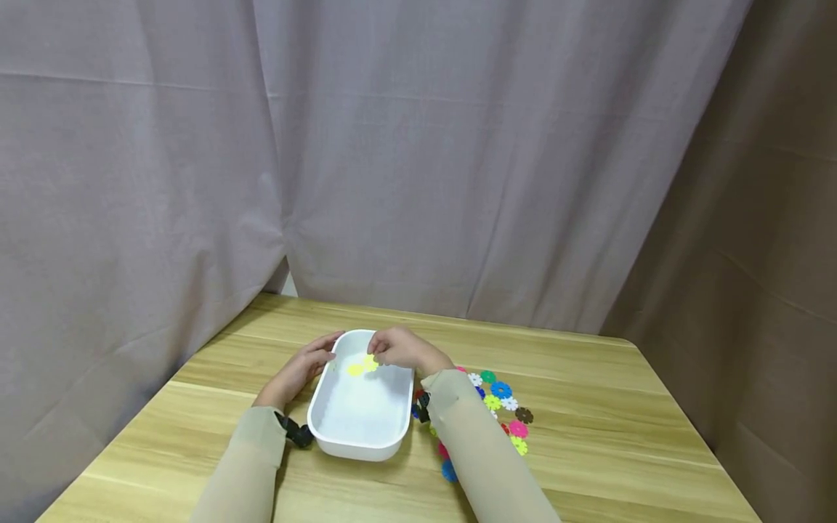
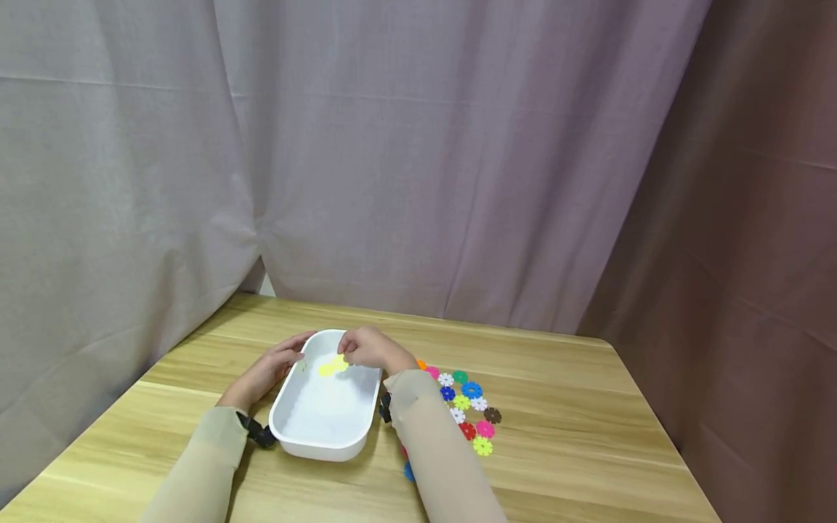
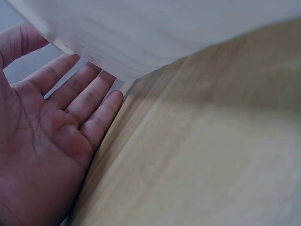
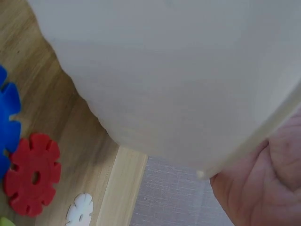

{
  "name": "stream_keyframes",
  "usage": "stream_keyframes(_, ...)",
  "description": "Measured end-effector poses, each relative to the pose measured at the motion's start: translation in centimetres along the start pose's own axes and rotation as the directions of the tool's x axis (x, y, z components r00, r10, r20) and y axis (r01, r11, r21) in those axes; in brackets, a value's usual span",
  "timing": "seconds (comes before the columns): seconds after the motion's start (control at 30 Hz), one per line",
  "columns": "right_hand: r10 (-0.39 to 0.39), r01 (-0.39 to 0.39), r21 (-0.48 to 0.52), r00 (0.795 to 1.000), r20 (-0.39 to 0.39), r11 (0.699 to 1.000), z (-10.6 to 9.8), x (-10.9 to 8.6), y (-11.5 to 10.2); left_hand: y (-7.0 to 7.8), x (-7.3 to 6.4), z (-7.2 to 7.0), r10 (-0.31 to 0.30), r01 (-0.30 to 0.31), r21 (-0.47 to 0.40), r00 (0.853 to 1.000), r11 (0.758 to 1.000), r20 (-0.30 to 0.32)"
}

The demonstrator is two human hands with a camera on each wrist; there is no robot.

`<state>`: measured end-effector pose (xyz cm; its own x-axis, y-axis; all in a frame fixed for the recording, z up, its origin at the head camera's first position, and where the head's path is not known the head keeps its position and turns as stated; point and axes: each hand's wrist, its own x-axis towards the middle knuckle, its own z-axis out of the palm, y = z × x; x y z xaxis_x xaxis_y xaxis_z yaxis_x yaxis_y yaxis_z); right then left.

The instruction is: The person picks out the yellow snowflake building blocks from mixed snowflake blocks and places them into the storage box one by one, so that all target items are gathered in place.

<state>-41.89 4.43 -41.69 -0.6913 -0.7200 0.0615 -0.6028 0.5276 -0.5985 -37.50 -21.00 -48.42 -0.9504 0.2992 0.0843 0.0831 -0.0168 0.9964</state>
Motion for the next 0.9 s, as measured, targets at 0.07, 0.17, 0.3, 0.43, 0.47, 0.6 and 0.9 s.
stream_keyframes(0.07,-0.006,0.006,-0.039,1.0,-0.004,0.999,0.2,0.2,0.2,0.0,-0.1,0.0,-0.007,0.007,0.001,1.0,1.0,-0.006)
stream_keyframes(0.17,-0.01,0.009,-0.093,1.0,-0.013,0.996,0.5,0.5,0.5,0.1,-0.2,0.0,-0.009,0.009,0.002,1.0,1.0,-0.008)
stream_keyframes(0.3,0.011,-0.014,-0.14,1.0,-0.017,0.99,0.7,0.6,0.5,0.2,-0.2,0.1,-0.003,0.003,0.011,1.0,1.0,0.001)
stream_keyframes(0.43,0.041,-0.044,-0.182,0.999,-0.018,0.982,0.8,0.7,0.4,0.1,-0.1,0.1,0.002,-0.002,0.024,1.0,1.0,0.005)
stream_keyframes(0.47,0.045,-0.048,-0.188,0.999,-0.019,0.981,0.9,0.7,0.5,0.1,-0.1,0.1,0.002,-0.002,0.024,1.0,1.0,0.005)
stream_keyframes(0.6,0.063,-0.066,-0.195,0.998,-0.022,0.979,1.2,0.8,0.6,0.0,-0.1,0.0,0.003,-0.003,0.027,1.0,1.0,0.007)
stream_keyframes(0.9,0.091,-0.097,-0.188,0.995,-0.036,0.977,1.4,0.7,0.2,-0.1,-0.1,-0.1,0.007,-0.007,0.024,1.0,1.0,0.012)
